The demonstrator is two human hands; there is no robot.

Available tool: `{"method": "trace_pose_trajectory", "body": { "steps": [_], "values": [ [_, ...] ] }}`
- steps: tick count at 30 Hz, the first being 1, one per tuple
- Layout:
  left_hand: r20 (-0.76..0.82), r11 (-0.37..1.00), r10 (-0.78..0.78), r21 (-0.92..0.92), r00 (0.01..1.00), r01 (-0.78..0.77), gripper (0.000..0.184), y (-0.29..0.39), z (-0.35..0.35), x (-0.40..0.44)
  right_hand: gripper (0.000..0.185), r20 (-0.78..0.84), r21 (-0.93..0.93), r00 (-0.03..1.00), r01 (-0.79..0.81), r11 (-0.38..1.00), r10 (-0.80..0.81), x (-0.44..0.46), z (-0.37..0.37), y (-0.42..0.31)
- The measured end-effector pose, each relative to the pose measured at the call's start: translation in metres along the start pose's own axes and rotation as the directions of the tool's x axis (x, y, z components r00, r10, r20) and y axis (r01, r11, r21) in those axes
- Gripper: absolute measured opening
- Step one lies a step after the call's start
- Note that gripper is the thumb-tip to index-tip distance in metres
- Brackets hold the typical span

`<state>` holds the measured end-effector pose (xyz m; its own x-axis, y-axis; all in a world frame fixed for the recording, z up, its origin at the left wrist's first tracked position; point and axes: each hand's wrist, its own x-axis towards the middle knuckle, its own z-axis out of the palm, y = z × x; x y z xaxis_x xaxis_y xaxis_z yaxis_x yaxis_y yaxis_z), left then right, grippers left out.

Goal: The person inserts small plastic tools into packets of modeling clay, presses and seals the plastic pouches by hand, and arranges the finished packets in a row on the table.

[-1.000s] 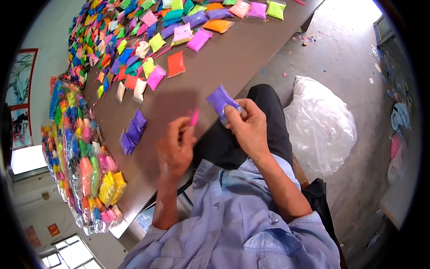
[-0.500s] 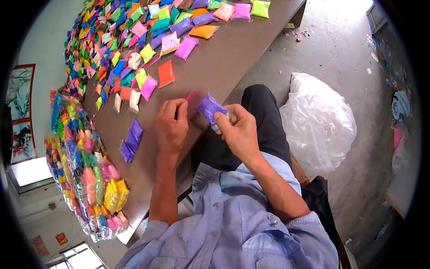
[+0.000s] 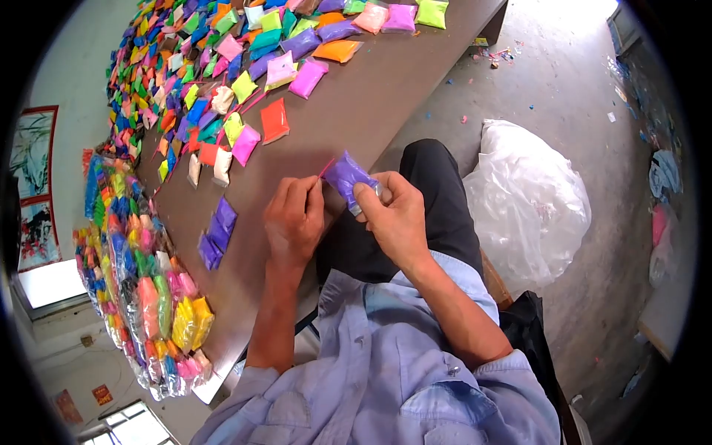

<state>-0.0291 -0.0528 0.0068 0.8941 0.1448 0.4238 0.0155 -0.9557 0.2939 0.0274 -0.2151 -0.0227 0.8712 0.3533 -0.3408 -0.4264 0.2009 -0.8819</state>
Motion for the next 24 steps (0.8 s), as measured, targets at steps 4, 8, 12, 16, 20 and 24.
{"method": "trace_pose_trajectory", "body": {
  "steps": [4,8,12,16,20,24],
  "values": [
    [-0.011,0.997,0.071,-0.036,0.997,-0.072,0.012,0.017,-0.006,-0.006,0.024,-0.025,-0.009,1.000,0.000,1.000,0.000,-0.001,0.002,0.004],
    [-0.008,0.997,0.067,-0.042,0.998,-0.067,0.014,0.003,0.005,-0.009,0.023,-0.027,-0.016,1.000,0.006,1.000,-0.006,0.000,0.003,0.005],
    [-0.004,0.996,0.080,-0.050,0.997,-0.081,0.016,0.005,-0.003,-0.005,0.022,-0.042,-0.024,0.999,-0.003,1.000,0.002,0.000,0.004,0.004],
    [0.027,0.996,0.057,-0.067,0.998,-0.055,0.015,0.007,-0.003,-0.008,0.022,-0.039,-0.017,0.999,0.016,1.000,-0.017,-0.001,0.004,0.006],
    [0.007,0.993,0.051,-0.110,0.999,-0.050,0.015,0.010,-0.008,-0.005,0.022,-0.048,-0.031,0.999,0.013,0.999,-0.014,0.000,0.004,0.004],
    [0.050,0.993,0.056,-0.102,0.997,-0.050,0.015,0.008,-0.005,-0.006,0.022,-0.048,-0.036,0.999,0.012,0.999,-0.013,0.000,0.005,0.005]
  ]
}}
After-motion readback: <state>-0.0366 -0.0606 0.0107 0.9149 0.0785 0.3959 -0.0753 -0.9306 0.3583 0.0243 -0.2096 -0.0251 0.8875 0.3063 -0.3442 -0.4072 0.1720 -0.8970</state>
